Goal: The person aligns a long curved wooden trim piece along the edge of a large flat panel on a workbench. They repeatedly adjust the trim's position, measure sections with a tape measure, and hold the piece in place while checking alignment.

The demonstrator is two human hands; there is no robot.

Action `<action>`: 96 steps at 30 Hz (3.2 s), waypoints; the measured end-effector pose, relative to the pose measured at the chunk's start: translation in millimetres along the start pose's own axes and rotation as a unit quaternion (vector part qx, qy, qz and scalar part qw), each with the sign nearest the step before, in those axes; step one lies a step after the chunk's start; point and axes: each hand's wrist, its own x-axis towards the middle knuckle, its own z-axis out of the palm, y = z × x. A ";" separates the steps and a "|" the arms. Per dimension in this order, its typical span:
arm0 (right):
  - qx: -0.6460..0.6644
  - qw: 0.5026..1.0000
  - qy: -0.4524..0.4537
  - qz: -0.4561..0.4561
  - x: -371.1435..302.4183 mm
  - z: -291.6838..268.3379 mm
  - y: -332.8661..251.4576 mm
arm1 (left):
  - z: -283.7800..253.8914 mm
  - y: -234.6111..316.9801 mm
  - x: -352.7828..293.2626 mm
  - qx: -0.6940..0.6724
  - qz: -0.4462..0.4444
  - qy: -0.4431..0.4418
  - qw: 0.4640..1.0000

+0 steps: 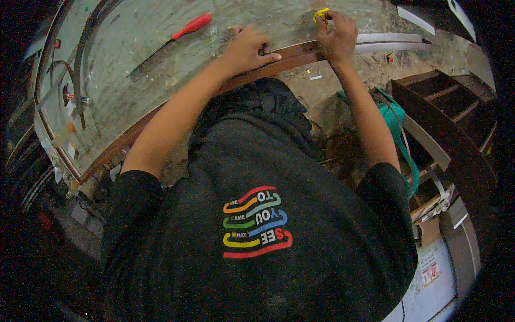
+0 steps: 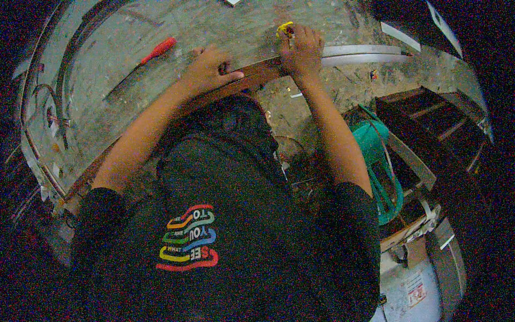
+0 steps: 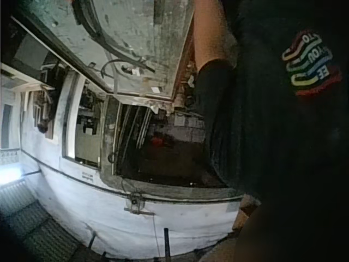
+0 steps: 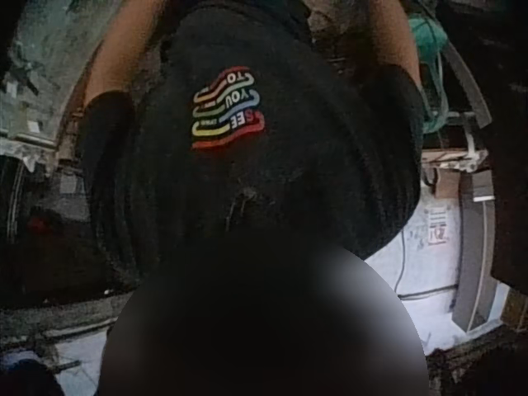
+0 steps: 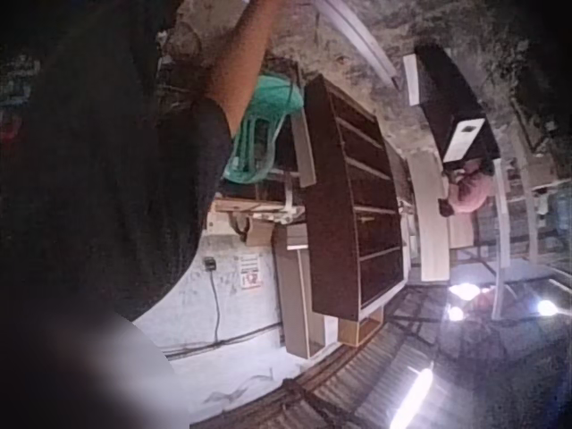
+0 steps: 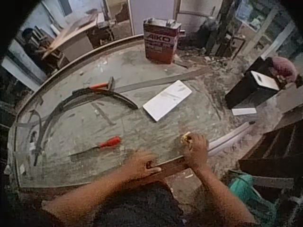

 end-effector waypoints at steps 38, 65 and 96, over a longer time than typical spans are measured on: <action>0.018 0.999 0.028 0.005 -8.0 -6.6 5.7 | -5.3 7.9 -14.4 -0.036 -0.040 0.022 0.998; 0.039 0.999 0.005 0.017 -3.9 -7.4 -1.7 | -28.0 24.5 9.4 -0.087 -0.188 -0.127 0.970; 0.041 0.997 -0.032 0.058 -3.0 -13.0 -0.4 | -44.8 10.6 37.5 -0.116 -0.141 -0.271 0.945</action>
